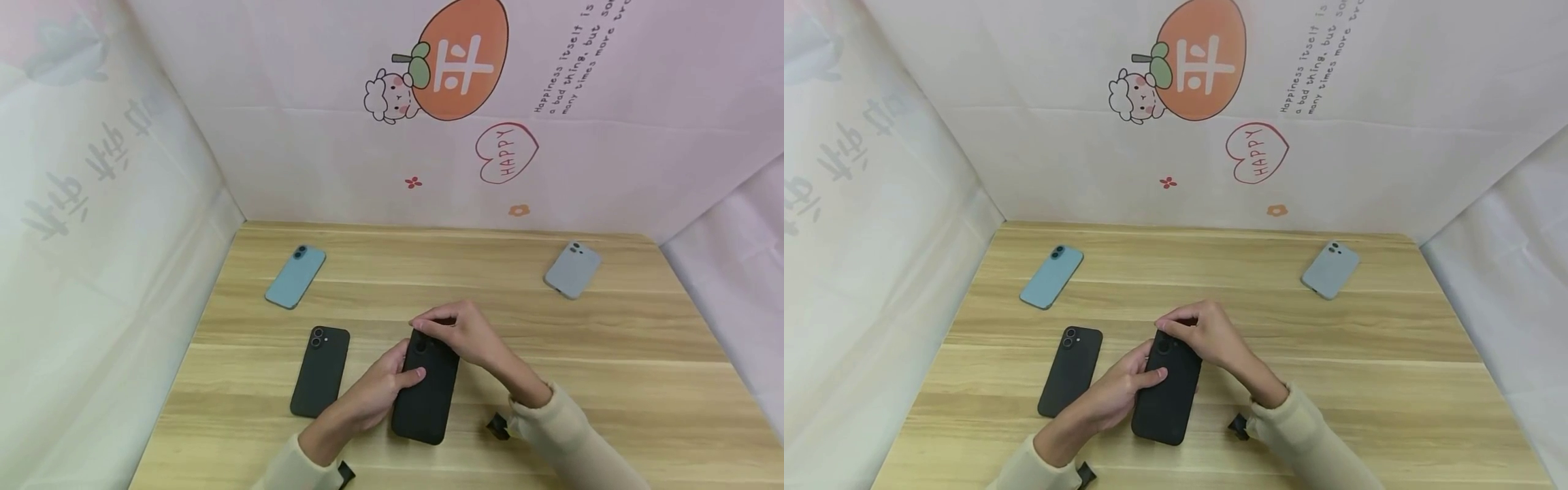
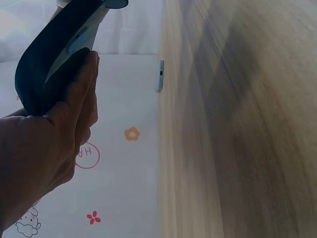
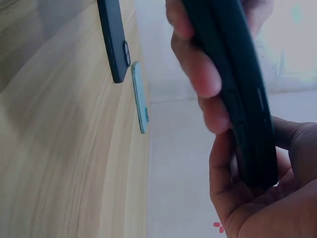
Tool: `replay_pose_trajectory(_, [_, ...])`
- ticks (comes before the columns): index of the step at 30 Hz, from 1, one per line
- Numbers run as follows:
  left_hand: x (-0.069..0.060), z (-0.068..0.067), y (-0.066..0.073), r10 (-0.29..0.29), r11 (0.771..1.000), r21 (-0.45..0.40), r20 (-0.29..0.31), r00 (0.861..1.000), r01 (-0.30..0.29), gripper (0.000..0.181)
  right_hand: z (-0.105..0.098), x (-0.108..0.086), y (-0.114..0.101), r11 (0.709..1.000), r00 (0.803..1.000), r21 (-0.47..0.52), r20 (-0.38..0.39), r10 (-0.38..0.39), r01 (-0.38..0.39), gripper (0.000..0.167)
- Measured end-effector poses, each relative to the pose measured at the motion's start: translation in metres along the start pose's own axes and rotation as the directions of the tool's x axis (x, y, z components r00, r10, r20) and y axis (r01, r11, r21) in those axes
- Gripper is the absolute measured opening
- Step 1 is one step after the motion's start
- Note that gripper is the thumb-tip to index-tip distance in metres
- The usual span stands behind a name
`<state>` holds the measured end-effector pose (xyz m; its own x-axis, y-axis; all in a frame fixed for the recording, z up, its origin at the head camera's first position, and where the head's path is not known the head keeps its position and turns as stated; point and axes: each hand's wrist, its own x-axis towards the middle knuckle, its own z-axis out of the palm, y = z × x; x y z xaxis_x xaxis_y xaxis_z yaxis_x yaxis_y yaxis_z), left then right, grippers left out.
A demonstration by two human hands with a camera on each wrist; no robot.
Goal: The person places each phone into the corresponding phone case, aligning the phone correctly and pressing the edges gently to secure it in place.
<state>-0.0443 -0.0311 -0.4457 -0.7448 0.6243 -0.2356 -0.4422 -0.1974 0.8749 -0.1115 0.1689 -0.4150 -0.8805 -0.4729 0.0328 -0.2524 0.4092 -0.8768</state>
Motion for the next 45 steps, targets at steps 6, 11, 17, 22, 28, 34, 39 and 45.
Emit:
replay_pose_trajectory(6, [0.001,0.000,-0.002,0.004,1.000,-0.001,-0.042,0.999,-0.004,0.047,0.002,0.001,0.002,1.000,1.000,0.020,-0.003,0.001,-0.001,0.013])
replay_pose_trajectory(11, [0.002,0.000,-0.004,0.008,1.000,0.014,-0.071,0.997,-0.007,0.046,0.001,0.000,0.007,0.998,0.999,0.048,-0.003,0.040,-0.040,0.014])
replay_pose_trajectory(17, [0.001,-0.003,-0.002,0.031,0.999,0.023,-0.104,0.994,-0.028,0.050,-0.003,-0.003,0.010,0.997,0.996,0.021,-0.042,0.081,-0.080,0.016])
replay_pose_trajectory(22, [0.000,-0.006,-0.001,0.037,0.999,0.022,-0.136,0.990,-0.034,0.049,-0.005,-0.005,0.014,0.992,0.992,0.046,-0.039,0.118,-0.116,0.016])
replay_pose_trajectory(28, [-0.001,-0.009,-0.001,0.052,0.998,0.028,-0.160,0.986,-0.049,0.046,-0.006,-0.008,0.019,0.971,0.981,0.150,-0.031,0.192,-0.185,0.020])
replay_pose_trajectory(34, [-0.001,-0.009,-0.002,0.056,0.998,0.023,-0.163,0.985,-0.053,0.045,-0.006,-0.010,0.021,0.962,0.978,0.190,-0.036,0.207,-0.197,0.020])
replay_pose_trajectory(39, [-0.001,-0.009,-0.002,0.058,0.998,0.026,-0.171,0.984,-0.054,0.045,-0.006,-0.011,0.022,0.960,0.979,0.207,-0.038,0.200,-0.188,0.020])
replay_pose_trajectory(45, [-0.002,-0.008,-0.002,0.054,0.998,0.025,-0.164,0.985,-0.050,0.047,-0.007,-0.012,0.023,0.961,0.982,0.218,-0.040,0.185,-0.172,0.018])
